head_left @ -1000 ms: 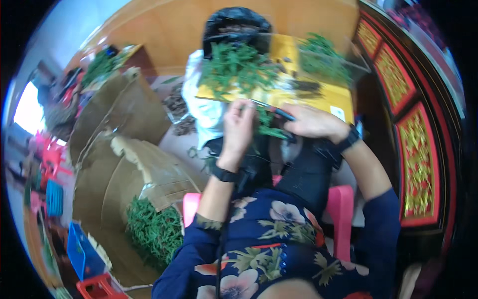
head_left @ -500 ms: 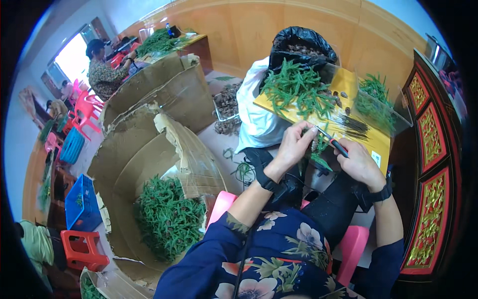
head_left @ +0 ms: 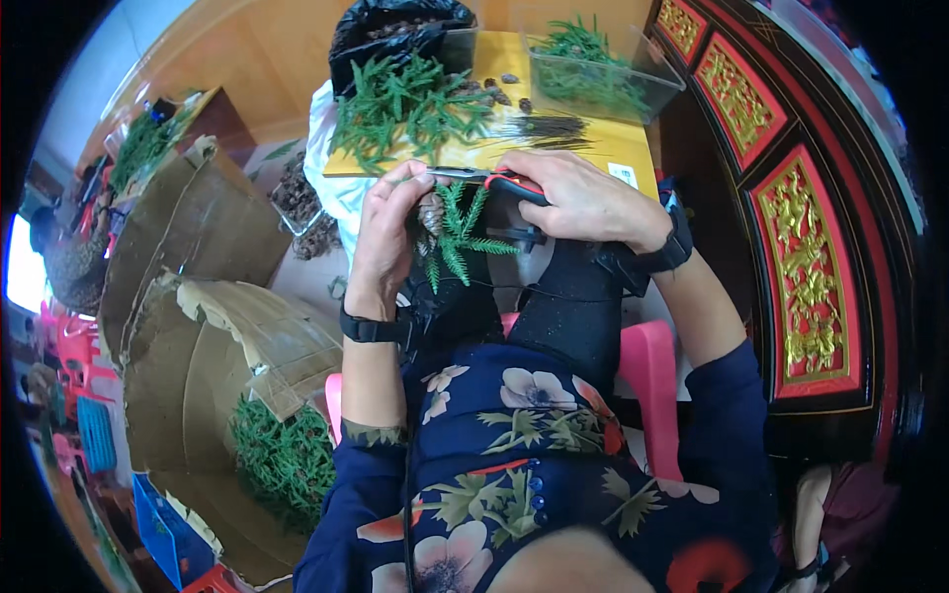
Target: Assembling decorative artificial greenery by attaching plastic leaves and stems together.
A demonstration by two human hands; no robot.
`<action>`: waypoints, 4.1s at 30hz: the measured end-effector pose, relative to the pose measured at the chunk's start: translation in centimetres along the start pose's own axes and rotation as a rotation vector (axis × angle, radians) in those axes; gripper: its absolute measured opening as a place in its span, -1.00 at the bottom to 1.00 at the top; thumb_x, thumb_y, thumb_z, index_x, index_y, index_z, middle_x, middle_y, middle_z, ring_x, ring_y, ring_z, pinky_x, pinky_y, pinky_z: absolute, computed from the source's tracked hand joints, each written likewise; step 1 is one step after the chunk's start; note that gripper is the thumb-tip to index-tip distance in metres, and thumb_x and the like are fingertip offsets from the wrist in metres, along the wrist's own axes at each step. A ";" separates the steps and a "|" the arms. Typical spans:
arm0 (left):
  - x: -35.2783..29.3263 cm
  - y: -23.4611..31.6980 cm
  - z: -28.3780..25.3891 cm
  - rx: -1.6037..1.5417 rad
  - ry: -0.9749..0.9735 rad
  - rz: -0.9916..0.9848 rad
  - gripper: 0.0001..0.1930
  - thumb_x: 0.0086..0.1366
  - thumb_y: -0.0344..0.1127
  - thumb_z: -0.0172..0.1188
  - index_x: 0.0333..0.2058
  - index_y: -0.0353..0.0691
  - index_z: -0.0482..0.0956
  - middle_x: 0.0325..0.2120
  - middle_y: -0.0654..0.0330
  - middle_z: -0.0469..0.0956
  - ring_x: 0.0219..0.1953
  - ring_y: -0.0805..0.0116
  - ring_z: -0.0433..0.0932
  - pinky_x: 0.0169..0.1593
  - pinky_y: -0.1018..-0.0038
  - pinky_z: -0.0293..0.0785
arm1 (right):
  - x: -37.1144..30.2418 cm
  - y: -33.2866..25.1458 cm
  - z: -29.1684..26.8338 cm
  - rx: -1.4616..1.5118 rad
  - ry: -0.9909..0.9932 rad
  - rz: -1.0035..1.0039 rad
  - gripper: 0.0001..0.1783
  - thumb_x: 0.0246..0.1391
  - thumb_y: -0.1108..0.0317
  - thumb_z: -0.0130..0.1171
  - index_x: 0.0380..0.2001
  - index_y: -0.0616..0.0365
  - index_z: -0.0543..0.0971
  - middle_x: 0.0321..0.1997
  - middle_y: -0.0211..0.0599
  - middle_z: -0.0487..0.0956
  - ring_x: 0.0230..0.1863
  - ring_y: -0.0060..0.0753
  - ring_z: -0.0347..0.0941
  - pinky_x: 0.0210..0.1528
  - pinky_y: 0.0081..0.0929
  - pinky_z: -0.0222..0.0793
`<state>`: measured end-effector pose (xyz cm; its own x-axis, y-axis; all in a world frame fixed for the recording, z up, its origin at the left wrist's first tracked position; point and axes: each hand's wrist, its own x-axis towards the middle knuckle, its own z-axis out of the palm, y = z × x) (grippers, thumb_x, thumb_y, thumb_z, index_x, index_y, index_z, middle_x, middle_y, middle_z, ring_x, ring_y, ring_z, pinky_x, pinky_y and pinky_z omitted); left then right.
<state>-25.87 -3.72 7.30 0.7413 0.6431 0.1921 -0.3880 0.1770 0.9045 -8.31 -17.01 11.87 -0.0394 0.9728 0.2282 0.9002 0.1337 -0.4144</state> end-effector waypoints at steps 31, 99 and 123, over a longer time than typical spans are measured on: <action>-0.3 0.2 0.5 0.003 0.023 0.033 -0.94 0.16 -0.44 0.07 -0.38 -0.26 0.46 -0.50 0.34 0.47 -0.48 0.64 0.37 -0.38 0.71 0.26 | -1.2 0.3 1.2 0.130 0.189 0.069 -0.67 -0.15 0.34 0.04 -0.24 0.23 0.42 -0.32 0.09 0.49 -0.23 0.12 0.41 -0.17 -0.13 0.33; -1.5 0.5 1.0 0.119 -0.290 -0.185 -0.71 0.19 -0.41 0.13 -0.10 -0.29 0.40 -0.20 0.20 0.42 -0.24 0.53 0.42 -0.27 0.62 0.41 | -2.1 0.1 1.4 0.183 0.172 0.042 -0.73 -0.18 0.42 0.05 -0.32 0.25 0.49 -0.39 0.07 0.51 -0.31 0.05 0.46 -0.24 -0.30 0.36; -1.0 -2.7 1.8 0.438 0.038 0.053 -0.56 0.12 -0.30 0.24 -0.07 -0.37 0.37 -0.16 0.12 0.44 -0.23 0.46 0.42 -0.11 0.54 0.36 | -4.8 20.7 2.0 -0.147 0.270 1.161 -0.21 -0.26 -0.09 0.24 -0.04 0.29 0.39 -0.14 0.01 0.44 -0.10 -0.05 0.40 -0.04 -0.29 0.32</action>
<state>-24.62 -6.17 5.38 0.7028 0.6711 0.2359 -0.1502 -0.1841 0.9714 9.65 -18.57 0.45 0.9047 0.4250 -0.0306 0.3797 -0.8368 -0.3945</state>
